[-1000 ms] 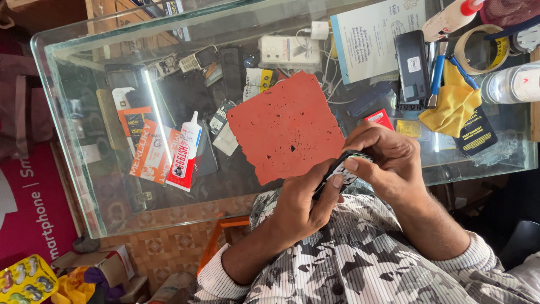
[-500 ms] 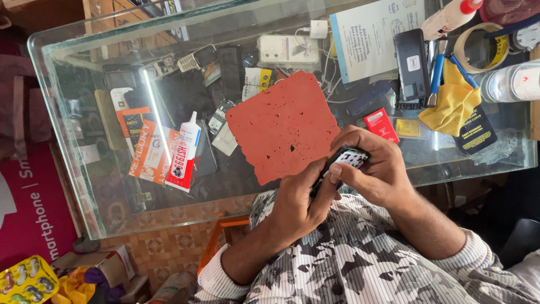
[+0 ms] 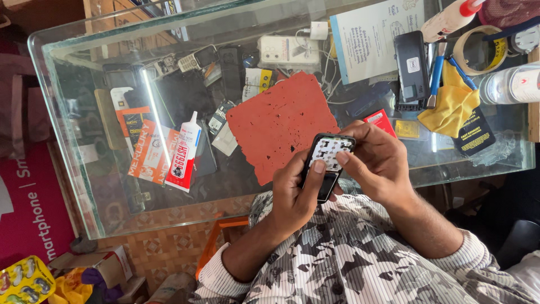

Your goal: The person disassembles a feature phone, applies adhesive to the internal components, reassembles the device, and tests its functionality by pressing buttons and navigating the screen. They also use a small tool to adjust internal parts and wipe the screen with a cloth.

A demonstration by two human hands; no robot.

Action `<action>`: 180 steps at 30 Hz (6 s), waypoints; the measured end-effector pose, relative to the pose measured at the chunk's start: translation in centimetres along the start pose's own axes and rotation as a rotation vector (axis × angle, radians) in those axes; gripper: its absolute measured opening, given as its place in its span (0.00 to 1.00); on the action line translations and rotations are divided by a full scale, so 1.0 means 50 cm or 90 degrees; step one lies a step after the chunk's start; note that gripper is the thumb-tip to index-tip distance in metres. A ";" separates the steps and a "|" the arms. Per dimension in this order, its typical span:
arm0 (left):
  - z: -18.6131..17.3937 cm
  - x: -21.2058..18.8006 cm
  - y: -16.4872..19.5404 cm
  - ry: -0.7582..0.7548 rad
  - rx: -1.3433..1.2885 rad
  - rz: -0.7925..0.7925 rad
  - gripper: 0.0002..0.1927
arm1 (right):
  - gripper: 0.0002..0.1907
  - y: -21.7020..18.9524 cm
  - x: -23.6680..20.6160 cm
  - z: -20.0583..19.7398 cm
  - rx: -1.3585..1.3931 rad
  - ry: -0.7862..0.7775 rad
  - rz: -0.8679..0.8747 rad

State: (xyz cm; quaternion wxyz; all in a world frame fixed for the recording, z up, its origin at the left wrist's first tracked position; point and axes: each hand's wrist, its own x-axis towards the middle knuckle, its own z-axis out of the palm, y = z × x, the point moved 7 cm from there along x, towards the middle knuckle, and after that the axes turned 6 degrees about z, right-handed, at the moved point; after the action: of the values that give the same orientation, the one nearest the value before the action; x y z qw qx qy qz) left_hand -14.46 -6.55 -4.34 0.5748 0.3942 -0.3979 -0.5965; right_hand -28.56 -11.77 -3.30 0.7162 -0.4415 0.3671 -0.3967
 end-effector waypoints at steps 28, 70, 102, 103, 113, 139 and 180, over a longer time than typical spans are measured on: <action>0.018 -0.007 0.032 -0.048 0.226 0.169 0.14 | 0.07 -0.022 -0.009 -0.006 -0.073 0.011 -0.045; -0.098 0.053 -0.052 -0.191 0.260 -0.145 0.17 | 0.25 0.037 0.022 -0.073 -0.451 0.018 0.008; -0.086 0.052 -0.128 0.066 -0.440 -0.106 0.38 | 0.23 -0.022 -0.011 -0.033 -0.799 0.151 -0.195; -0.088 0.051 -0.124 0.058 -0.455 -0.110 0.38 | 0.22 -0.023 -0.010 -0.068 -0.819 0.232 -0.143; -0.091 0.055 -0.125 0.023 -0.485 -0.103 0.37 | 0.29 0.051 0.006 -0.191 -0.919 0.215 0.042; -0.062 0.016 -0.165 0.051 -0.358 -0.311 0.39 | 0.19 0.055 0.021 -0.017 -0.231 -0.045 -0.094; -0.176 0.007 -0.172 0.108 -0.111 -0.171 0.34 | 0.05 0.059 0.078 -0.244 -1.018 0.382 -0.228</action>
State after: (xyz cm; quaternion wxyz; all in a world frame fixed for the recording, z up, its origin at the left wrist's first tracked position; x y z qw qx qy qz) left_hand -9.51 -6.91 -15.60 0.5534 0.4415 -0.2382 -0.6649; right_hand -36.90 -18.52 -10.85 -0.0085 -0.7398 0.6335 -0.2265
